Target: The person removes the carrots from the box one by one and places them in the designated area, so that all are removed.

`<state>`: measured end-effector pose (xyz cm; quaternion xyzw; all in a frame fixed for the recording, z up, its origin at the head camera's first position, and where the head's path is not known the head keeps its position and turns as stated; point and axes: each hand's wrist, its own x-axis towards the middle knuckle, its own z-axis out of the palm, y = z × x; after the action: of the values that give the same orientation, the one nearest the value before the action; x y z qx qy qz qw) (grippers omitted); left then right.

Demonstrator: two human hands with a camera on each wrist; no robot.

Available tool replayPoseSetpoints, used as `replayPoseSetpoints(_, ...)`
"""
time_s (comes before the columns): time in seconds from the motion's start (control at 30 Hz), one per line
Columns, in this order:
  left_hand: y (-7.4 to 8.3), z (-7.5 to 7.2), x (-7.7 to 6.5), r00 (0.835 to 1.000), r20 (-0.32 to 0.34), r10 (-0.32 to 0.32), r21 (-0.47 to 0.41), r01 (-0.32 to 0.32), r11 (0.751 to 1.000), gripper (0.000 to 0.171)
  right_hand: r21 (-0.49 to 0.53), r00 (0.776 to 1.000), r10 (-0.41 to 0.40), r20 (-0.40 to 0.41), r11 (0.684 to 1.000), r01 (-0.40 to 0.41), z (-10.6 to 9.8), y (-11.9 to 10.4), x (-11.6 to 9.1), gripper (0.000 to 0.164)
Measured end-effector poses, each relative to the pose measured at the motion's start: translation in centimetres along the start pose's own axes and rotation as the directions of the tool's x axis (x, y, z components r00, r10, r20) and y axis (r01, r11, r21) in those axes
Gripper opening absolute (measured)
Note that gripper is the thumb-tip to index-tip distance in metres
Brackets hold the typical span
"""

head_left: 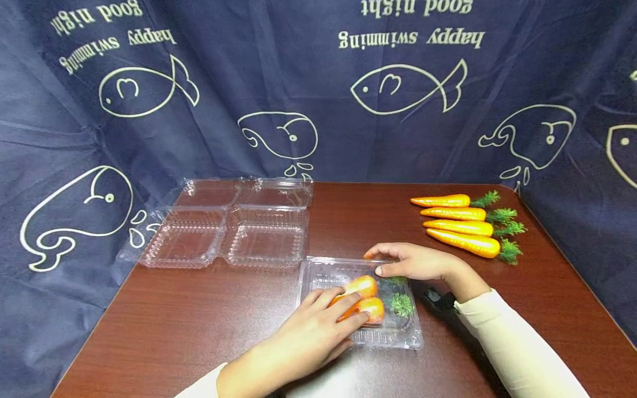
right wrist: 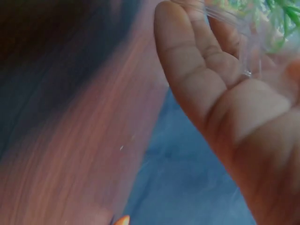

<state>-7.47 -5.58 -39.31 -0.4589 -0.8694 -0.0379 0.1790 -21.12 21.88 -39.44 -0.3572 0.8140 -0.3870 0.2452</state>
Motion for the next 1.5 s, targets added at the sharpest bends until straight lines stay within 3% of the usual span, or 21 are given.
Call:
replayPoseSetpoints(0.23, -0.5, 1.1, 1.6, 0.998, -0.066, 0.012, 0.006, -0.012, 1.0, 0.049, 0.055, 0.997, 0.044, -0.061, 0.998, -0.041, -1.0, 0.8, -0.6, 0.037)
replayPoseSetpoints(0.47, -2.7, 2.4, 2.4, 0.993, -0.115, 0.025, -0.115, -0.038, 0.993, 0.043, 0.144, 0.981, 0.065, -0.184, 0.989, -0.039, -1.6, 2.2, -0.3, 0.032)
replayPoseSetpoints(0.57, -3.7, 2.9, 2.2, 0.988, -0.153, -0.027, -0.153, 0.003, 0.988, 0.041, 0.191, 0.972, 0.085, -0.22, 0.981, -0.043, -1.8, 2.8, 0.1, 0.033)
replayPoseSetpoints(0.67, -4.5, 3.2, 1.8, 0.972, -0.186, -0.14, -0.201, 0.102, 0.974, 0.043, 0.211, 0.963, 0.108, -0.247, 0.976, -0.056, -2.0, 3.2, 0.6, 0.035)
replayPoseSetpoints(0.77, -4.9, 3.2, 1.2, 0.93, -0.209, -0.304, -0.258, 0.247, 0.934, 0.049, 0.207, 0.957, 0.11, -0.269, 0.977, -0.054, -2.2, 3.3, 1.1, 0.036)
replayPoseSetpoints(0.93, -4.6, 3.3, 0.2, 0.805, -0.227, -0.549, -0.361, 0.454, 0.815, 0.055, 0.205, 0.942, 0.108, -0.318, 0.978, -0.043, -2.7, 3.5, 2.0, 0.035)
replayPoseSetpoints(1.03, -4.2, 3.4, -0.1, 0.742, -0.205, -0.638, -0.388, 0.537, 0.749, 0.058, 0.233, 0.927, 0.127, -0.354, 0.971, -0.044, -3.0, 3.8, 2.5, 0.037)
replayPoseSetpoints(1.17, -3.9, 3.6, -0.1, 0.671, -0.16, -0.724, -0.401, 0.626, 0.669, 0.059, 0.282, 0.909, 0.152, -0.389, 0.959, -0.04, -3.2, 4.1, 3.3, 0.04)
replayPoseSetpoints(1.33, -3.9, 3.6, -0.1, 0.606, -0.118, -0.787, -0.437, 0.68, 0.589, 0.055, 0.328, 0.895, 0.173, -0.411, 0.944, -0.032, -3.4, 4.4, 3.9, 0.043)
replayPoseSetpoints(1.5, -4.2, 3.4, 0.0, 0.571, -0.051, -0.819, -0.534, 0.678, 0.506, 0.048, 0.34, 0.89, 0.181, -0.418, 0.94, -0.032, -3.7, 4.6, 3.9, 0.046)
